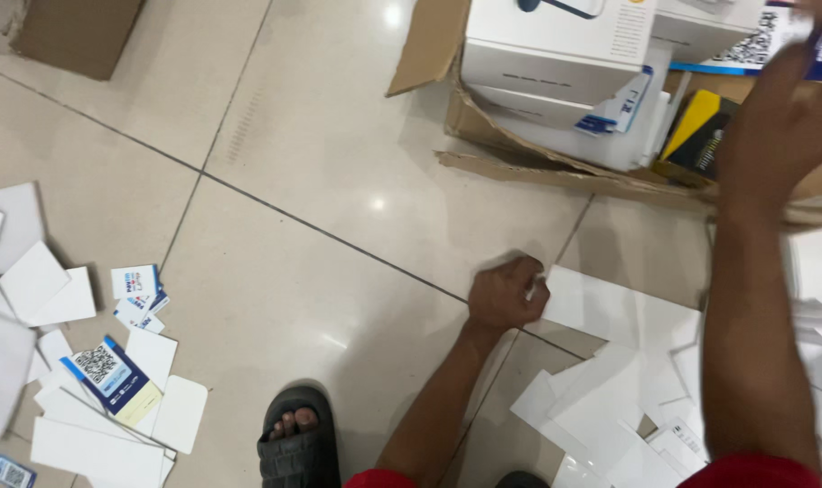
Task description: The person sits on a tiled floor and assembles flat-packed white paper boxes by folding and interlocking the flaps. They repeatedly pick up pieces, fold them into box shapes, and place the finished boxes into a large cardboard container.
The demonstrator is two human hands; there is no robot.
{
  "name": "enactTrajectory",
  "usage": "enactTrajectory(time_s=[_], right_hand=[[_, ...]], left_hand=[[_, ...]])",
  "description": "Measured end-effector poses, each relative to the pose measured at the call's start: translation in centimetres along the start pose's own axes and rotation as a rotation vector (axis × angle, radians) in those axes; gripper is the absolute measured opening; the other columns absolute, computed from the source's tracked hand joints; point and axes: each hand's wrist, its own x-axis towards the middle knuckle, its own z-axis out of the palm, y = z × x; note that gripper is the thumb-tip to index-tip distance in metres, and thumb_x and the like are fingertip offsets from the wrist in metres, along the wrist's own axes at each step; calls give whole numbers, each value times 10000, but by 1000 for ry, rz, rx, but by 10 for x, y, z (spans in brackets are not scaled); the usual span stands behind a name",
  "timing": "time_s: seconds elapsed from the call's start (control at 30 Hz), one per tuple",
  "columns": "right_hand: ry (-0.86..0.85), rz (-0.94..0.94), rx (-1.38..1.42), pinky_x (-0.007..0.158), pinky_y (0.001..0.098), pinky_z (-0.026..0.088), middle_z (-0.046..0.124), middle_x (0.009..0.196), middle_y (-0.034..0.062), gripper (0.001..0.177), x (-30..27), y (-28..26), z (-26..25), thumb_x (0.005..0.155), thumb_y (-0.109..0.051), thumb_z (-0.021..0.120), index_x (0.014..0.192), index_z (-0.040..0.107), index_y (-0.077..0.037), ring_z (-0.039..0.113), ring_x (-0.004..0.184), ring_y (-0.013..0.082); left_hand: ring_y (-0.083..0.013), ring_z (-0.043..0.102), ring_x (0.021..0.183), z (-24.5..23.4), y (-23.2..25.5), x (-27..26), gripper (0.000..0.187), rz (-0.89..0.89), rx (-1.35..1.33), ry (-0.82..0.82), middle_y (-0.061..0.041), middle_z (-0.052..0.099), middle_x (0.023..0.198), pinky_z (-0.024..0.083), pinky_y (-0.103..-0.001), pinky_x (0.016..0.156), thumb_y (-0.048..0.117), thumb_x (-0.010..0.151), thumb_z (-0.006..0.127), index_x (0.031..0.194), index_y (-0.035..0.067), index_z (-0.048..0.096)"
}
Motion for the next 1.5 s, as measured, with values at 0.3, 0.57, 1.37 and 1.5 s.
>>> enactTrajectory(time_s=[0.3, 0.57, 1.37, 1.5], right_hand=[[-466, 589, -237, 1171, 618, 319, 391, 1561, 288, 707, -372, -90, -182, 887, -251, 740, 1491, 470, -3, 372, 1451, 467], [-550, 1261, -311, 1046, 861, -30, -210, 1580, 413, 1029, -502, -129, -221, 939, -715, 515, 1662, 121, -97, -230, 1439, 631], [-841, 773, -280, 1275, 552, 116, 275, 1657, 228, 1356, -424, 27, -317, 437, -246, 1000, 1600, 330, -53, 196, 1567, 364], [-789, 850, -265, 1228, 475, 314, 494, 1477, 187, 1257, -406, 19, -309, 383, -199, 994, 1523, 479, -73, 394, 1426, 392]], left_hand=[[-335, 624, 1238, -15, 15, -3, 736, 224, 259, -236, -75, 455, 1580, 574, -434, 946, 404, 796, 785, 1449, 172, 538], [-361, 457, 1260, 20, 55, -25, 856, 174, 718, -626, -105, 208, 1651, 511, -473, 948, 499, 735, 807, 1490, 240, 499], [-285, 265, 1477, 84, 82, -95, 930, 192, 738, -649, -144, 311, 1574, 252, -643, 1133, 487, 818, 816, 1589, 196, 386], [-265, 304, 1480, 79, 78, -83, 714, 300, 679, -498, -140, 359, 1561, 269, -625, 1109, 337, 826, 814, 1482, 238, 548]])
